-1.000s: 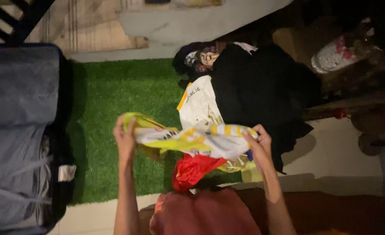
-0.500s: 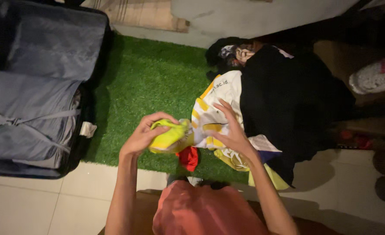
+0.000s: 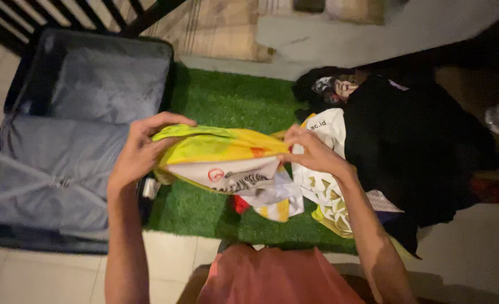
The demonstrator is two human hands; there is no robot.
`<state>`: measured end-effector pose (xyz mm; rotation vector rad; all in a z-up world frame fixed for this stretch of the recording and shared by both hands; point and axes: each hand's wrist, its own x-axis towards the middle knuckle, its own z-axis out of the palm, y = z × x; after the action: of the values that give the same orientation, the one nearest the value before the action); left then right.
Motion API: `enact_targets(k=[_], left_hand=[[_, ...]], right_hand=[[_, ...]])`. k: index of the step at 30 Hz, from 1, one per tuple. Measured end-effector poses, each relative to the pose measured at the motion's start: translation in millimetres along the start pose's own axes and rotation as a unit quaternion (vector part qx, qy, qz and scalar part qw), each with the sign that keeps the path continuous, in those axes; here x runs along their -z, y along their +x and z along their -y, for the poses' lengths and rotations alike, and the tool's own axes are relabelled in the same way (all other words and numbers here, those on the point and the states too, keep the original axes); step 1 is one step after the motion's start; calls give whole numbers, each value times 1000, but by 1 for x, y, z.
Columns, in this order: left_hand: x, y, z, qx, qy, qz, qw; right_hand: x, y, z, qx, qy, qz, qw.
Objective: The person folds a pair of light blue jeans and places them into an open suitcase. They then secure the contents with the suitcase's internal straps. Finally, they fold a yellow and red sports jersey on the floor.
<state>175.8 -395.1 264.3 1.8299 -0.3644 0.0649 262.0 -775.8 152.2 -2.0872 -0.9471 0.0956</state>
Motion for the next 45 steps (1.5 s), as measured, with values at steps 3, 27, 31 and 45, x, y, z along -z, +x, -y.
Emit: enact_targets(k=[3, 27, 31, 45], left_hand=[[19, 5, 11, -20, 72, -49, 996], [110, 129, 35, -157, 311, -87, 933], [107, 141, -1, -288, 221, -225, 904], [86, 32, 58, -11, 173, -160, 972]], right_hand=[[7, 15, 33, 17, -59, -180, 982], [125, 47, 20, -78, -192, -361, 909], [157, 49, 47, -15, -252, -479, 841], [84, -39, 44, -257, 28, -216, 942]])
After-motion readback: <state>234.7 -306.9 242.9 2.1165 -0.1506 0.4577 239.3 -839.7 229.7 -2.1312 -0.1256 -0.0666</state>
